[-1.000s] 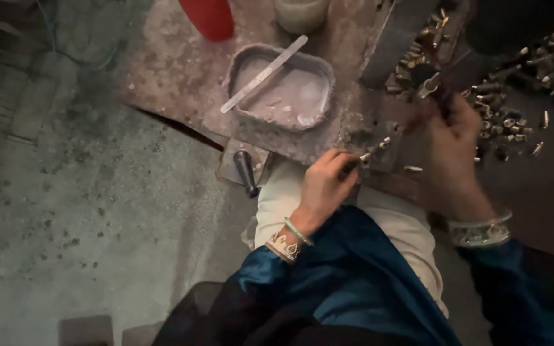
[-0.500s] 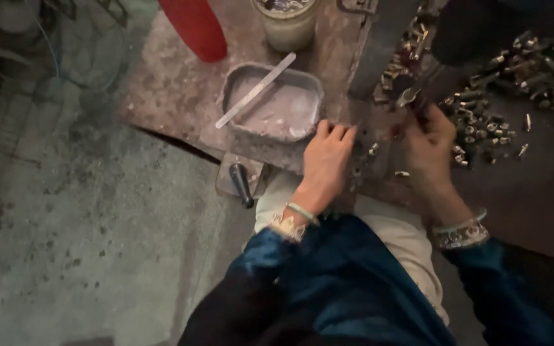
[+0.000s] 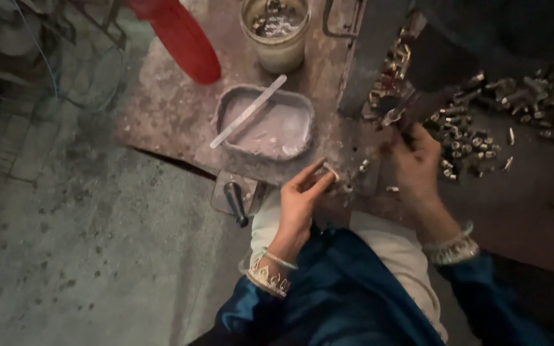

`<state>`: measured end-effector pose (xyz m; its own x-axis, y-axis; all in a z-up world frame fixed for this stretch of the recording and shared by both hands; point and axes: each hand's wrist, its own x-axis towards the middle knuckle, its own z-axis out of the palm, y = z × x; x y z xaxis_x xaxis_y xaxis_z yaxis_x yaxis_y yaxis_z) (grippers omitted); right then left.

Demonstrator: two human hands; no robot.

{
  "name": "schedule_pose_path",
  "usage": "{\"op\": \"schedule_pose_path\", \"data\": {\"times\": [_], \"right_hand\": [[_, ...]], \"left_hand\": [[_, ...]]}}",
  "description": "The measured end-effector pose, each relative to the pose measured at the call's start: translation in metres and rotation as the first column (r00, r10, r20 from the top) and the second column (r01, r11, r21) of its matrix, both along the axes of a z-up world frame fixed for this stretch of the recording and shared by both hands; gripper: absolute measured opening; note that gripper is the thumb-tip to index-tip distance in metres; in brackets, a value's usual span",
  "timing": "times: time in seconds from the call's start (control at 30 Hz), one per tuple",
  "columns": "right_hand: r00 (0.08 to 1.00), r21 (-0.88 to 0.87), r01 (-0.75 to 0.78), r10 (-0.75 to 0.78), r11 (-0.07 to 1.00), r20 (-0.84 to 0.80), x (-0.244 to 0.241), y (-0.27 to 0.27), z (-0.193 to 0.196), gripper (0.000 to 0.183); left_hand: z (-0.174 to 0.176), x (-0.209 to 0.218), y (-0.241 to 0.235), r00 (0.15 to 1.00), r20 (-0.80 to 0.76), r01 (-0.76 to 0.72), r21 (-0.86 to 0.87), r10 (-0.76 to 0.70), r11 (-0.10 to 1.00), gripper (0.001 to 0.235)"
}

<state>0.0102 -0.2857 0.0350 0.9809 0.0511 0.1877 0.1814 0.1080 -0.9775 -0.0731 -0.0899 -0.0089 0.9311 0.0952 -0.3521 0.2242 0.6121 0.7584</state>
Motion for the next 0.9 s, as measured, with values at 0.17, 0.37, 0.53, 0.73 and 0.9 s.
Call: {"op": "schedule_pose_path", "data": {"times": [0.17, 0.37, 0.53, 0.73, 0.9], "right_hand": [[0.999, -0.058, -0.006, 0.008, 0.998, 0.033, 0.006, -0.006, -0.006, 0.021], [0.994, -0.101, 0.087, -0.093, 0.991, -0.061, 0.005, -0.007, -0.011, 0.021], [0.999, -0.122, 0.016, -0.021, 0.992, -0.041, 0.009, -0.013, 0.004, 0.020], [0.983, -0.157, -0.182, 0.183, 0.971, -0.010, 0.032, -0.046, -0.050, 0.021], [0.940, -0.155, -0.304, 0.270, 0.940, -0.209, 0.014, -0.058, -0.082, 0.031]], "left_hand": [[0.003, -0.004, -0.001, 0.999, 0.035, 0.015, 0.025, -0.016, 1.000, 0.047], [0.017, 0.002, -0.003, 0.999, 0.032, 0.035, 0.019, -0.035, 0.999, 0.046], [0.090, 0.031, -0.011, 0.973, 0.229, -0.011, 0.052, -0.001, 0.999, 0.046], [0.138, 0.049, -0.019, 0.321, 0.946, -0.688, 0.269, -0.049, 0.674, 0.042], [0.058, 0.050, -0.005, 0.691, 0.508, -0.469, 0.856, -0.514, 0.217, 0.050]]}}
